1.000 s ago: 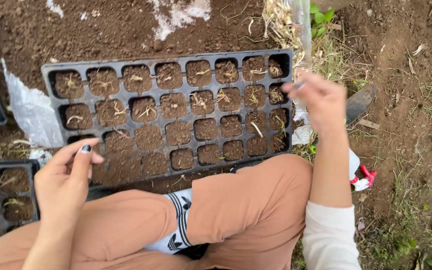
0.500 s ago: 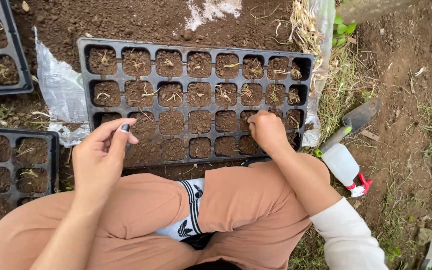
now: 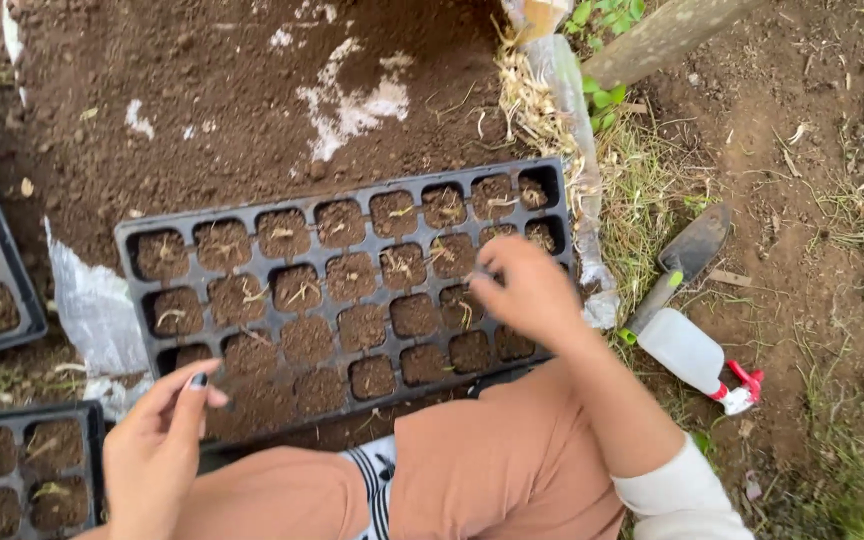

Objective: The person places small seeds into the cells of a black seedling tray filled with soil. They use their hands to pick up seeds and carefully position them in the soil, occasionally adjusting the tray.

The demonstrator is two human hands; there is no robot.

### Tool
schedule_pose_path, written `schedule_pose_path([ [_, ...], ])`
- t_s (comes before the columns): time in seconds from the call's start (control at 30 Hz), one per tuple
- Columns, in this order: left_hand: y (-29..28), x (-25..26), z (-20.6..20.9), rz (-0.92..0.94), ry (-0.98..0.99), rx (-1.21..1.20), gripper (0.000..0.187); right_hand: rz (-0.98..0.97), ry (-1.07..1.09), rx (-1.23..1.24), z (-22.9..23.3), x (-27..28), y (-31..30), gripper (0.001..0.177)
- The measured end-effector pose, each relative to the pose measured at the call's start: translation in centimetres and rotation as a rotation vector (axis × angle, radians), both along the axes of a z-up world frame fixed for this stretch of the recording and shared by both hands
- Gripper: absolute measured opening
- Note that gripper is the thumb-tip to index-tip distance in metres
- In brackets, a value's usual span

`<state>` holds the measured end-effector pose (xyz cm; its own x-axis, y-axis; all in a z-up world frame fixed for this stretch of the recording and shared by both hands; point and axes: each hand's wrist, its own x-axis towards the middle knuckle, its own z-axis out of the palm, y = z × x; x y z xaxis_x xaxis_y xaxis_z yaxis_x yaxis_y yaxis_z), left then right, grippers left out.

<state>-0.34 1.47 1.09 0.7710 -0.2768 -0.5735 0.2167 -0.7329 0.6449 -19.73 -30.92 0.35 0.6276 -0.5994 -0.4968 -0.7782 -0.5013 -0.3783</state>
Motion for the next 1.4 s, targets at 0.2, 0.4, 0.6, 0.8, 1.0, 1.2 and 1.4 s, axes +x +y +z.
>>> schedule_pose_path([
  [0.2,-2.2,0.1,-0.1,0.043,-0.018,0.113,0.030,-0.379,-0.359,-0.190,-8.4,-3.0,-18.4,0.033],
  [0.4,-2.5,0.4,-1.8,0.064,-0.104,0.132,0.028,-0.293,-0.410,-0.228,-13.7,1.9,-25.8,0.024],
  [0.6,-2.5,0.8,-2.8,0.082,-0.086,0.180,0.029,-0.353,-0.118,-0.079,-14.2,5.8,-26.3,0.036],
  [0.8,-2.0,1.1,-2.7,0.073,-0.035,0.113,0.030,-0.519,-0.224,0.034,-11.0,5.7,-25.0,0.025],
  [1.0,-1.0,1.2,-2.7,0.083,-0.011,0.103,0.029,-0.654,-0.233,0.087,-7.7,4.6,-24.9,0.011],
  [1.2,-0.2,1.1,-2.3,0.070,0.014,-0.010,0.031,-0.793,-0.403,0.343,-3.2,3.8,-23.4,0.006],
  [1.4,-0.3,0.9,-0.7,0.042,0.033,-0.059,0.031,-0.973,-0.798,0.665,-1.6,3.3,-21.3,0.012],
])
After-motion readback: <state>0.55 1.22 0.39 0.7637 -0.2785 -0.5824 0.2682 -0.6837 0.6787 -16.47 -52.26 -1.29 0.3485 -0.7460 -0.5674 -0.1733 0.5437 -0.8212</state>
